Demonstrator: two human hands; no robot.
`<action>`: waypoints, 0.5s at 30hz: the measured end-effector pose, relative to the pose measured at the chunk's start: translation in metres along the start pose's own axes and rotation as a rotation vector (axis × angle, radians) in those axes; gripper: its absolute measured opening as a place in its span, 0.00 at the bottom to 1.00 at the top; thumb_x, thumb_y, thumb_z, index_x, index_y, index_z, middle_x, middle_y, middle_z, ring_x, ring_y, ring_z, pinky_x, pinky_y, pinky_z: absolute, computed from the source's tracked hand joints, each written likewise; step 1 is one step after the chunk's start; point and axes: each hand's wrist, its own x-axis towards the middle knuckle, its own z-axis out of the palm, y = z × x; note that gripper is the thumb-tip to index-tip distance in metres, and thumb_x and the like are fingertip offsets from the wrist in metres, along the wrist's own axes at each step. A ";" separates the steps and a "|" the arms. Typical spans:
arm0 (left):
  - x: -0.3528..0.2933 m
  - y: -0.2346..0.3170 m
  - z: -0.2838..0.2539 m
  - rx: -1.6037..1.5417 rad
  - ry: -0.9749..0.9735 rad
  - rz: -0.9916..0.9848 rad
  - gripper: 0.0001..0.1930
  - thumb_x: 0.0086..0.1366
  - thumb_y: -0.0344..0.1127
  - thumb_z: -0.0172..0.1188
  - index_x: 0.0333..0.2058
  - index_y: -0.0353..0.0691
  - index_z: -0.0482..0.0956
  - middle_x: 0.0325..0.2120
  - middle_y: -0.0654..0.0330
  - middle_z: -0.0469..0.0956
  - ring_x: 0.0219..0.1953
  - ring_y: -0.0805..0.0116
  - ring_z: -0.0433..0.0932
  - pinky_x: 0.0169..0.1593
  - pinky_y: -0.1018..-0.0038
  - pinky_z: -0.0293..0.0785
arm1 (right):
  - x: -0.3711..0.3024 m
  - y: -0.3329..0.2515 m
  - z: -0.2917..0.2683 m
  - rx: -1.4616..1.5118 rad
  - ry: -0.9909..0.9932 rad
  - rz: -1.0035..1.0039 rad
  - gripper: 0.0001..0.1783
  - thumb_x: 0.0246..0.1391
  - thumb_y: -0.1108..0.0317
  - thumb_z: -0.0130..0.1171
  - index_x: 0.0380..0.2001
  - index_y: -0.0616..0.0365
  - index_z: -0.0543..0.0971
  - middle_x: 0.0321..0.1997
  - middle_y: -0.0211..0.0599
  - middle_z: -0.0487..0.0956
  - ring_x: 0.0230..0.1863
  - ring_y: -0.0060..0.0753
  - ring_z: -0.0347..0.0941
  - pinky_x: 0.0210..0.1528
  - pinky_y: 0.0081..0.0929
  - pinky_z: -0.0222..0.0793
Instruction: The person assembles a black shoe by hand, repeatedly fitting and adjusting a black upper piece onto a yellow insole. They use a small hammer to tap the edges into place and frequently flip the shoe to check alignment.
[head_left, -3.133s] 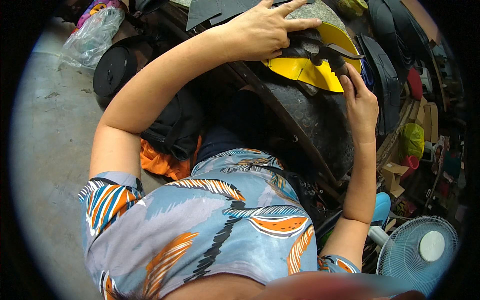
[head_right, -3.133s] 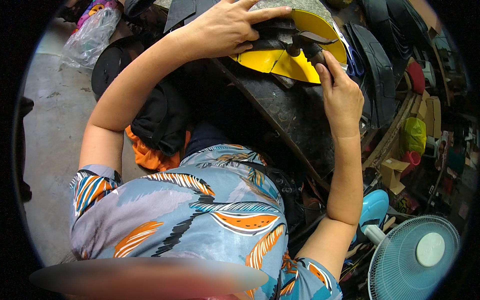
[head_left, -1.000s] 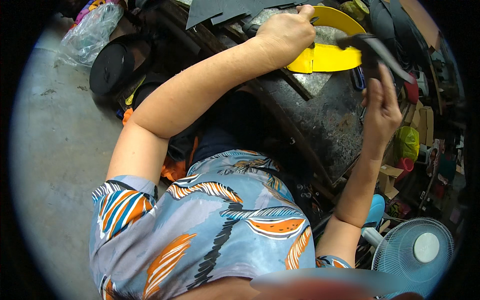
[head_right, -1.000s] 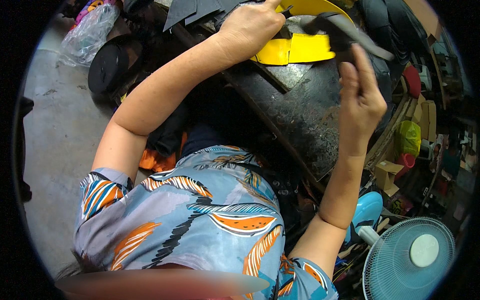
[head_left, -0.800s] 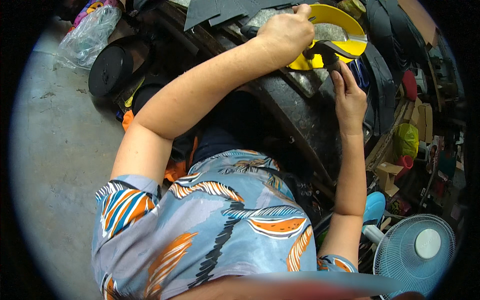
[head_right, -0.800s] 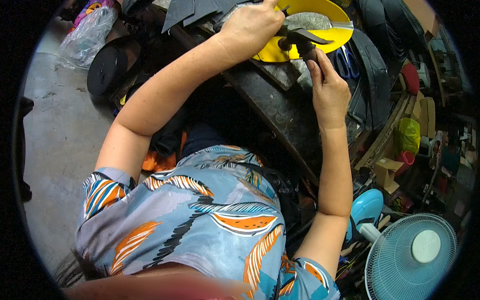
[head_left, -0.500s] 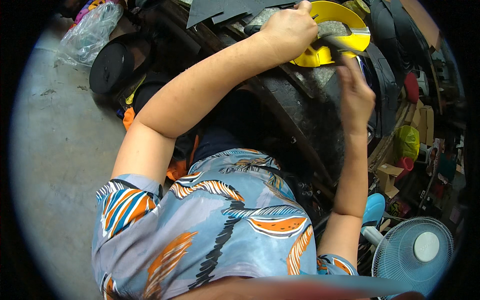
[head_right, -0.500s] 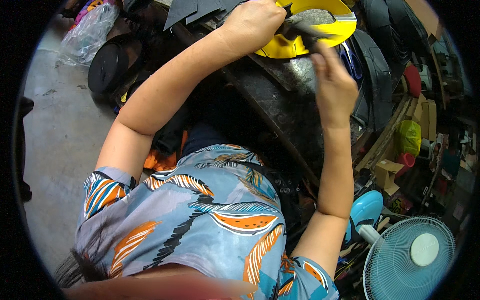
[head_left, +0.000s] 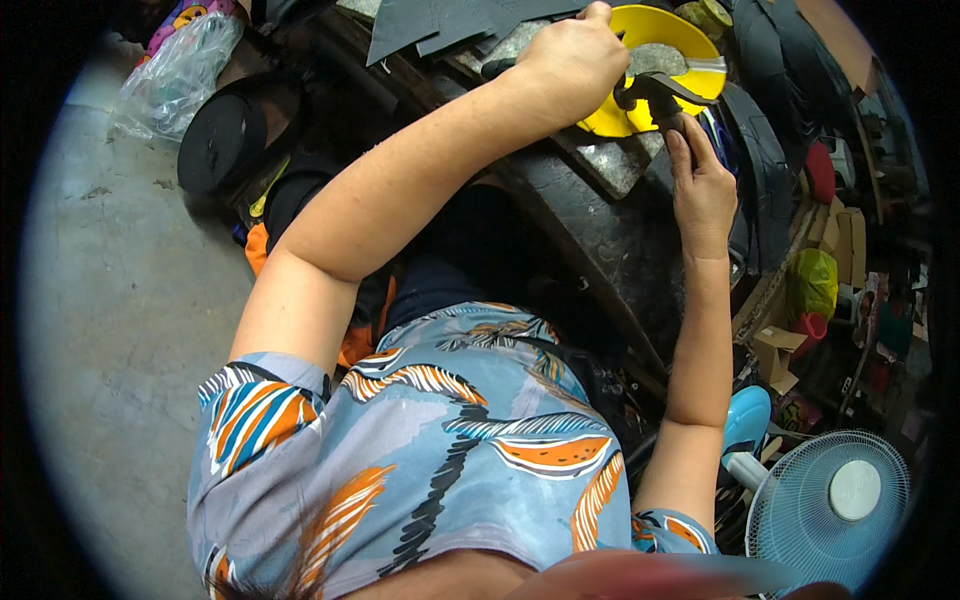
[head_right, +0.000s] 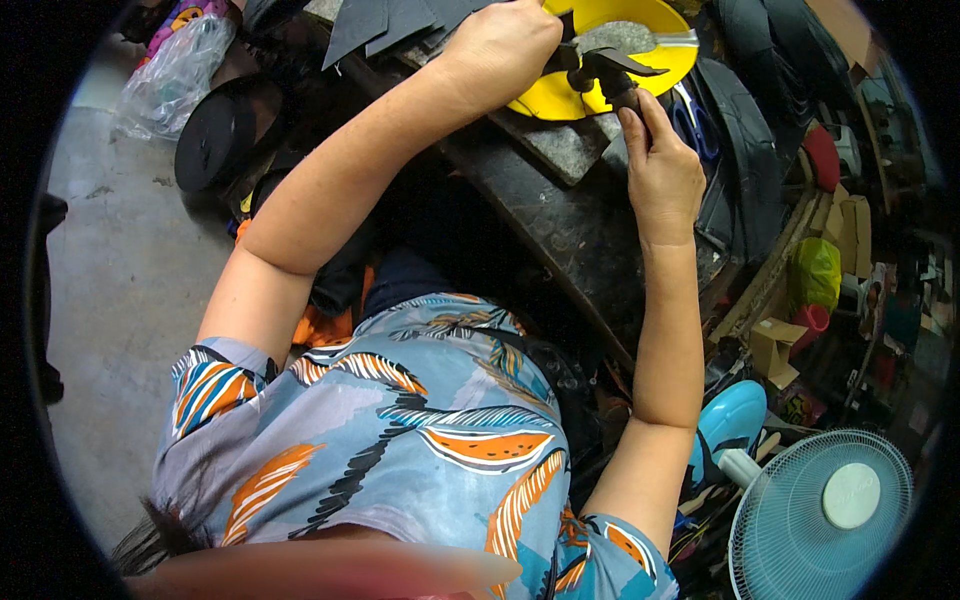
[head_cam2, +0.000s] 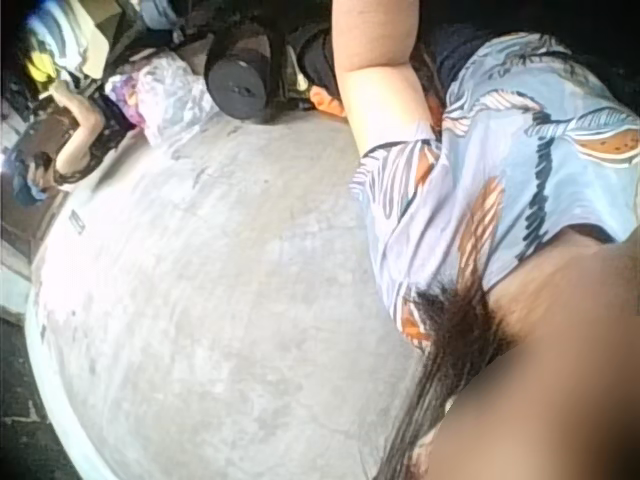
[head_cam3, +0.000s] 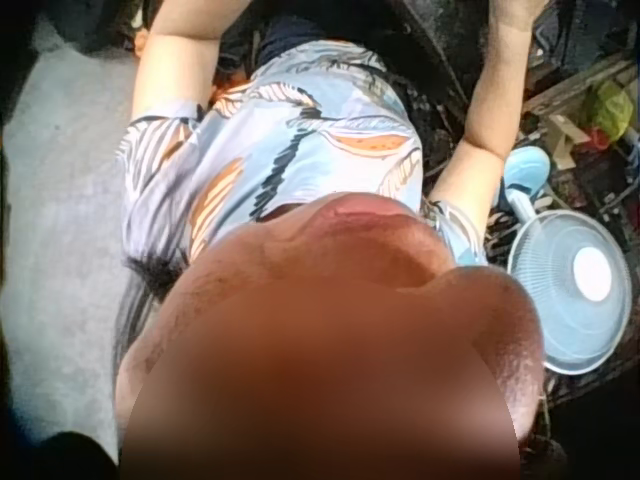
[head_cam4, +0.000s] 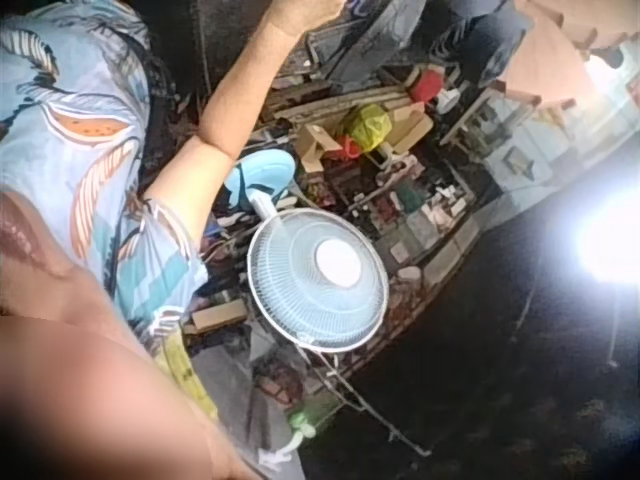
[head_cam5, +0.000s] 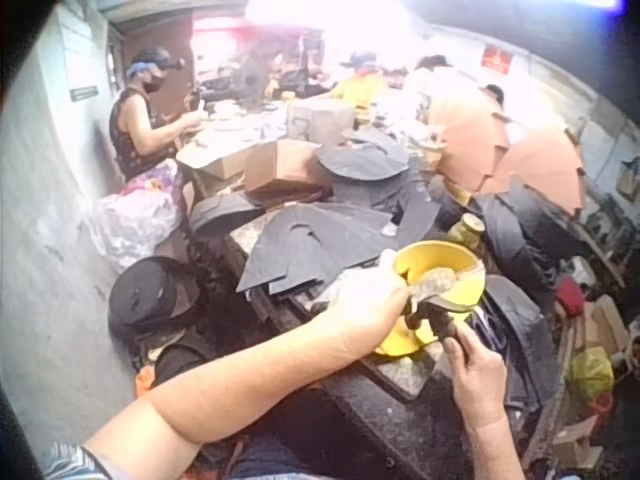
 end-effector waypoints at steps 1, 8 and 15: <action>0.001 0.001 -0.001 0.006 -0.023 -0.046 0.14 0.60 0.39 0.60 0.35 0.33 0.83 0.41 0.43 0.74 0.36 0.45 0.83 0.41 0.54 0.79 | 0.002 0.001 0.002 -0.043 0.048 -0.099 0.20 0.64 0.46 0.56 0.54 0.39 0.82 0.33 0.43 0.85 0.35 0.43 0.84 0.36 0.35 0.77; -0.006 0.003 -0.006 -0.035 0.009 0.029 0.13 0.59 0.38 0.61 0.32 0.32 0.83 0.41 0.43 0.76 0.36 0.46 0.84 0.40 0.56 0.80 | 0.007 0.009 -0.027 0.356 0.178 -0.079 0.22 0.62 0.45 0.58 0.55 0.35 0.81 0.32 0.43 0.85 0.32 0.39 0.83 0.34 0.35 0.75; -0.005 0.009 -0.005 0.163 0.007 0.055 0.10 0.59 0.35 0.59 0.33 0.34 0.84 0.39 0.48 0.79 0.37 0.50 0.84 0.41 0.56 0.79 | -0.001 -0.004 -0.007 0.054 0.043 -0.143 0.20 0.62 0.45 0.58 0.53 0.37 0.83 0.32 0.44 0.84 0.34 0.45 0.83 0.35 0.36 0.76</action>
